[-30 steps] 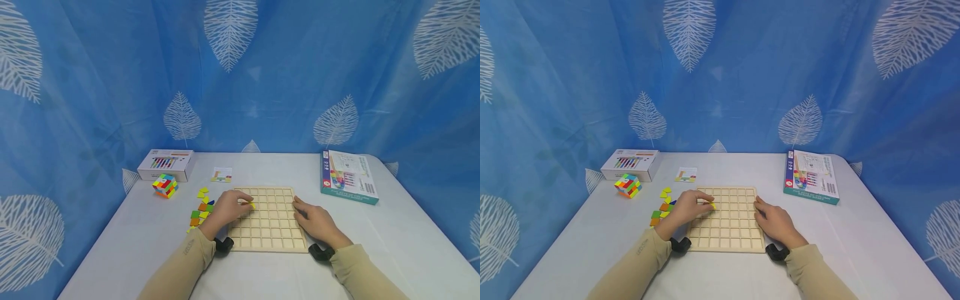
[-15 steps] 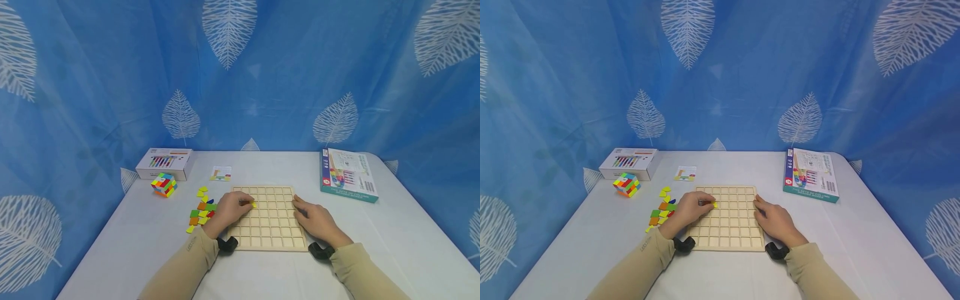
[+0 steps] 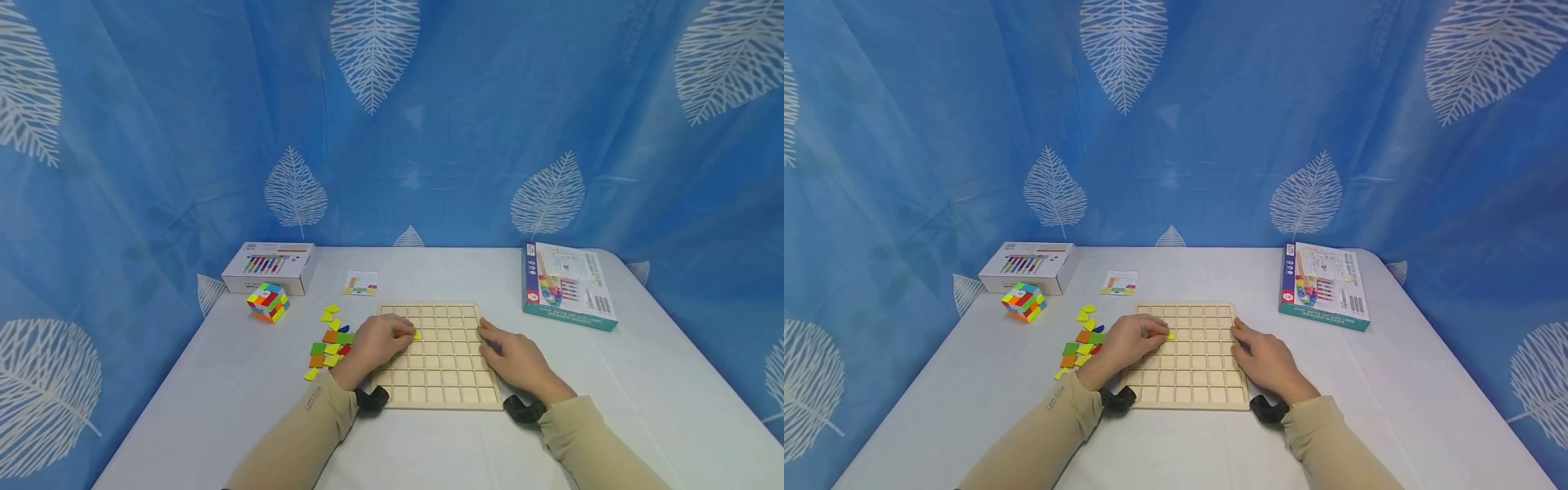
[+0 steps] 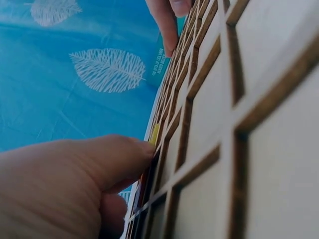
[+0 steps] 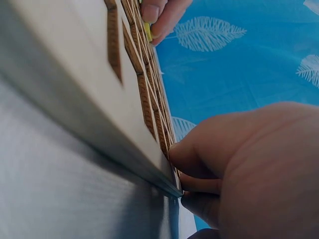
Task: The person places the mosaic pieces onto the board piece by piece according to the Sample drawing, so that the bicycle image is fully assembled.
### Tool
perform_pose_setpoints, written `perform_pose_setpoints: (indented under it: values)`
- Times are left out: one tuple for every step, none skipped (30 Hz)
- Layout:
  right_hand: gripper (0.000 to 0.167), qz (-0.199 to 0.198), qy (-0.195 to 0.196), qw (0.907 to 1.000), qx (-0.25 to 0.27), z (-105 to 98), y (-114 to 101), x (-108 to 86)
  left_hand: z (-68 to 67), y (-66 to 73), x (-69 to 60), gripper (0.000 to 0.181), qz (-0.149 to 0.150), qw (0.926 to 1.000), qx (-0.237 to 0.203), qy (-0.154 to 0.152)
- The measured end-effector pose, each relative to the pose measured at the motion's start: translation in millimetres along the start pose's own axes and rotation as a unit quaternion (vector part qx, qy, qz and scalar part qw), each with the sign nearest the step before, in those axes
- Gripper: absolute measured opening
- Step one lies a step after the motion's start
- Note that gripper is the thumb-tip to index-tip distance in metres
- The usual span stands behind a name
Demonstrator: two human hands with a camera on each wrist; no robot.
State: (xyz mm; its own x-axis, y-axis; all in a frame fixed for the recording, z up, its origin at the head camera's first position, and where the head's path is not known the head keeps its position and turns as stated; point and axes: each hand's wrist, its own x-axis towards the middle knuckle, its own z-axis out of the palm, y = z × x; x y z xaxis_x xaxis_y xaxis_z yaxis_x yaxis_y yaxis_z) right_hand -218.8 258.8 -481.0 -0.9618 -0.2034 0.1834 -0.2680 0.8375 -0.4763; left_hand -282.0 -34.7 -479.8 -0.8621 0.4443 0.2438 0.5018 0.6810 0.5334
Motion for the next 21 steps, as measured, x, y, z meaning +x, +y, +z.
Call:
perform_pose_setpoints:
  values:
    - [0.045,0.0,0.0,1.0,0.001,0.2,0.3,-0.2,-0.5,1.0,-0.2,0.017,0.002,1.0,0.006,-0.002]
    - [0.045,0.0,0.0,1.0,0.001,0.4,0.6,-0.5,-1.0,1.9,-0.3,0.017,0.003,0.9999,0.009,-0.003]
    - [0.045,0.0,-0.001,1.0,0.001,0.5,0.8,-0.8,-1.3,2.7,-0.5,0.017,0.005,0.9999,0.013,-0.004]
    - [0.045,-0.001,-0.001,1.0,0.002,0.6,0.8,-1.0,-1.6,3.4,-0.7,0.017,0.007,0.9998,0.017,-0.005]
    - [0.045,-0.001,0.0,1.0,0.003,0.7,0.9,-1.2,-1.5,3.6,-1.0,0.017,0.011,0.9997,0.023,-0.004]
    - [0.045,-0.001,0.0,1.0,0.002,0.6,0.8,-1.4,-1.3,3.7,-1.4,0.017,0.015,0.9995,0.028,-0.004]
    - [0.045,-0.001,0.001,1.0,0.002,0.4,0.9,-1.5,-0.9,3.7,-1.6,0.018,0.017,0.9994,0.031,-0.003]
    - [0.045,-0.001,0.001,1.0,0.002,0.3,1.0,-1.7,-0.5,3.5,-1.9,0.018,0.02,0.9992,0.036,-0.002]
    - [0.046,-0.002,0.001,1.0,0.001,0.0,1.0,-1.9,0.1,3.1,-2.3,0.019,0.024,0.9989,0.041,-0.001]
    - [0.046,-0.001,0.001,1.0,0.0,-0.2,0.9,-2.0,0.6,2.8,-2.9,0.02,0.027,0.9987,0.043,0.002]
    - [0.046,-0.001,0.001,1.0,0.0,-0.4,0.9,-2.2,0.8,2.5,-3.5,0.02,0.031,0.9984,0.047,0.007]
    - [0.046,0.0,0.001,1.0,0.0,-0.4,1.0,-2.1,0.9,2.4,-4.1,0.02,0.035,0.9982,0.048,0.011]
    - [0.046,0.0,0.001,1.0,0.0,-0.5,1.0,-2.2,0.8,2.3,-4.7,0.019,0.04,0.9978,0.05,0.017]
    - [0.046,0.0,0.001,1.0,0.001,-0.7,1.0,-2.2,0.8,2.4,-5.3,0.019,0.046,0.9972,0.054,0.023]
    - [0.046,-0.002,0.001,1.0,0.001,-1.0,0.9,-2.2,0.5,2.6,-5.9,0.018,0.05,0.9967,0.057,0.028]
    - [0.046,-0.002,0.001,1.0,0.002,-1.1,0.9,-2.1,0.0,2.9,-6.4,0.018,0.055,0.996,0.062,0.033]
    - [0.046,-0.003,0.0,1.0,0.003,-1.1,0.9,-1.9,-0.4,3.1,-6.7,0.017,0.059,0.9951,0.07,0.037]
    - [0.046,-0.003,0.0,1.0,0.003,-1.1,1.2,-1.7,-0.8,3.4,-7.3,0.017,0.062,0.9943,0.078,0.039]
    - [0.045,-0.004,-0.001,1.0,0.003,-1.3,1.2,-1.7,-1.2,3.5,-7.9,0.017,0.065,0.9932,0.087,0.043]
    - [0.045,-0.006,-0.001,1.0,0.002,-1.3,1.4,-1.4,-1.6,3.5,-8.6,0.017,0.068,0.992,0.096,0.046]
    - [0.045,-0.006,-0.002,1.0,0.002,-1.3,1.6,-1.3,-2.0,3.5,-9.2,0.017,0.069,0.9913,0.101,0.048]
